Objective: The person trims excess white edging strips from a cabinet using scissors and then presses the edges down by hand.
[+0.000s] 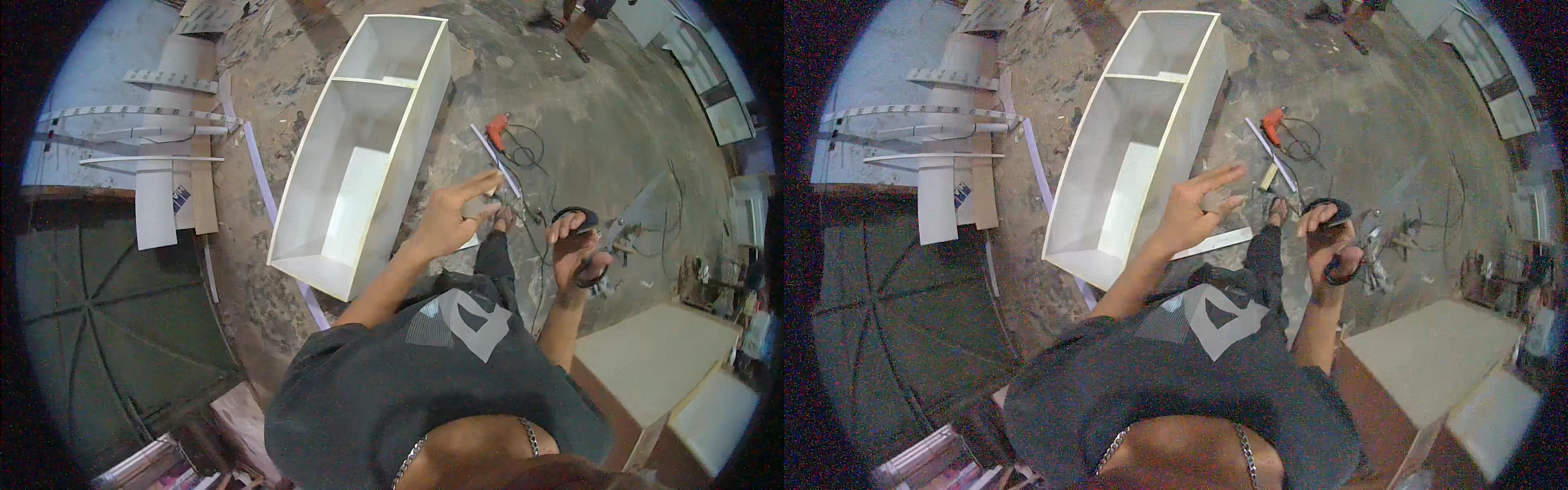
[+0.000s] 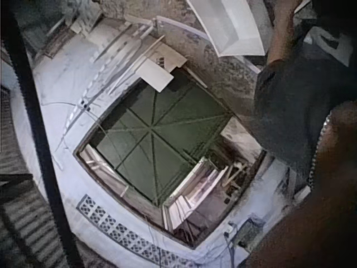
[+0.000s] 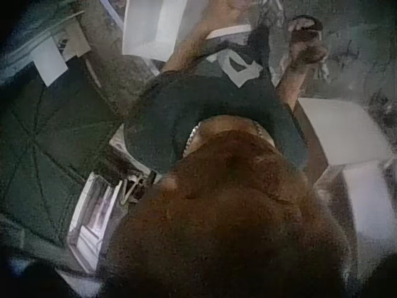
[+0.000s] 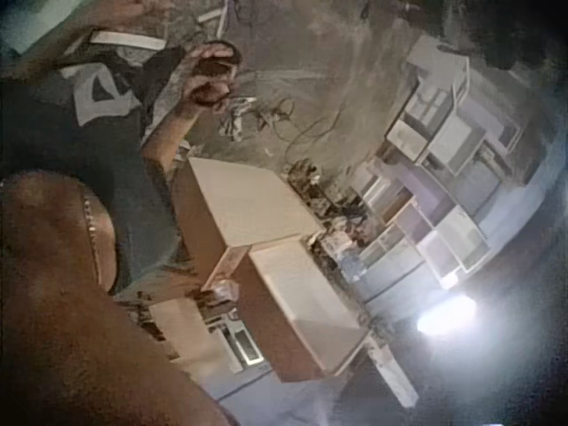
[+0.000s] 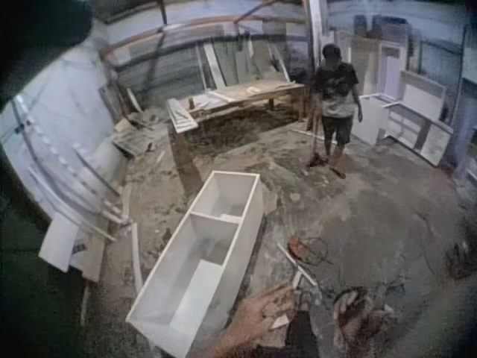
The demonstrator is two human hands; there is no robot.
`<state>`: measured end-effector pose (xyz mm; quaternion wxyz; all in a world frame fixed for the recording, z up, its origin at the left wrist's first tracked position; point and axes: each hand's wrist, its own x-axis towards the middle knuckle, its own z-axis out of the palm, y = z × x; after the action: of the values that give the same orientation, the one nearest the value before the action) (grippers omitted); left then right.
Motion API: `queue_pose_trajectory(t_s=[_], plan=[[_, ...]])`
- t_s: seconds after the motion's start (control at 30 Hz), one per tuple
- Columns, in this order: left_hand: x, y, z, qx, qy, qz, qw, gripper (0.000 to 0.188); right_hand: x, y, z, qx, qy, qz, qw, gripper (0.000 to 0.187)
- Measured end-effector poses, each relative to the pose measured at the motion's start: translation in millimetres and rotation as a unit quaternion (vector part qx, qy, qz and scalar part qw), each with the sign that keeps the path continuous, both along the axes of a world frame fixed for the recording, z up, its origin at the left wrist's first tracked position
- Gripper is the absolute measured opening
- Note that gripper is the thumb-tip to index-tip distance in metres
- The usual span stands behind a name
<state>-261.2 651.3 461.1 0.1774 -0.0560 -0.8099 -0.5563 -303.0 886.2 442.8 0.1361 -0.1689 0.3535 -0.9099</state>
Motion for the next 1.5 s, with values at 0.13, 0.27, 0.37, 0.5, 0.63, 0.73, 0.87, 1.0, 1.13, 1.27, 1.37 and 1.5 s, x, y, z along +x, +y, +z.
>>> queue_pose_trajectory(t_s=[0.13,0.27,0.37,0.5,0.63,0.73,0.87,1.0,1.13,1.27,1.37,1.5], plan=[[-86.3,10.7,-19.9,-0.072,-0.111,0.018,0.991,0.030,-84.8,15.7,-42.7,0.138,-0.003,-0.042,0.990,0.030],[-145.3,37.2,3.5,-0.138,-0.149,0.015,0.979,0.053,-150.2,8.4,-17.3,0.220,-0.016,0.027,0.975,0.031],[-185.4,54.0,-5.6,-0.130,-0.177,-0.007,0.976,0.067,-190.4,-7.3,-1.8,0.241,-0.012,0.041,0.970,0.030],[-221.9,64.5,-2.3,-0.076,-0.190,-0.034,0.978,0.072,-237.7,-19.4,-2.3,0.307,0.038,0.049,0.950,0.032],[-251.4,41.4,5.0,-0.031,-0.189,-0.013,0.981,0.066,-282.5,-49.6,7.1,0.344,0.046,0.056,0.936,0.027],[-270.1,10.9,9.8,0.042,-0.160,-0.019,0.986,0.057,-315.9,-81.6,17.3,0.335,0.070,0.047,0.939,0.024],[-299.6,-40.8,12.8,0.151,-0.136,-0.064,0.977,0.040,-352.9,-133.6,26.2,0.360,0.104,0.043,0.926,0.020],[-319.2,-97.1,-4.3,0.077,-0.080,0.022,0.994,0.031,-374.9,-193.6,22.8,0.391,0.072,0.010,0.917,0.018],[-323.3,-152.4,28.5,0.081,-0.200,-0.005,0.977,0.035,-397.4,-223.0,24.9,0.318,0.054,0.022,0.946,0.021],[-324.1,-183.5,48.9,0.097,-0.186,0.047,0.977,0.033,-413.3,-238.6,20.7,0.286,0.103,0.075,0.950,0.028],[-328.4,-201.8,71.1,0.077,-0.189,0.074,0.976,0.030,-421.0,-245.3,36.0,0.429,0.084,0.081,0.896,0.033],[-334.8,-222.3,97.3,0.069,-0.195,0.102,0.973,0.027,-437.3,-262.0,44.4,0.494,0.139,0.139,0.847,0.039]])
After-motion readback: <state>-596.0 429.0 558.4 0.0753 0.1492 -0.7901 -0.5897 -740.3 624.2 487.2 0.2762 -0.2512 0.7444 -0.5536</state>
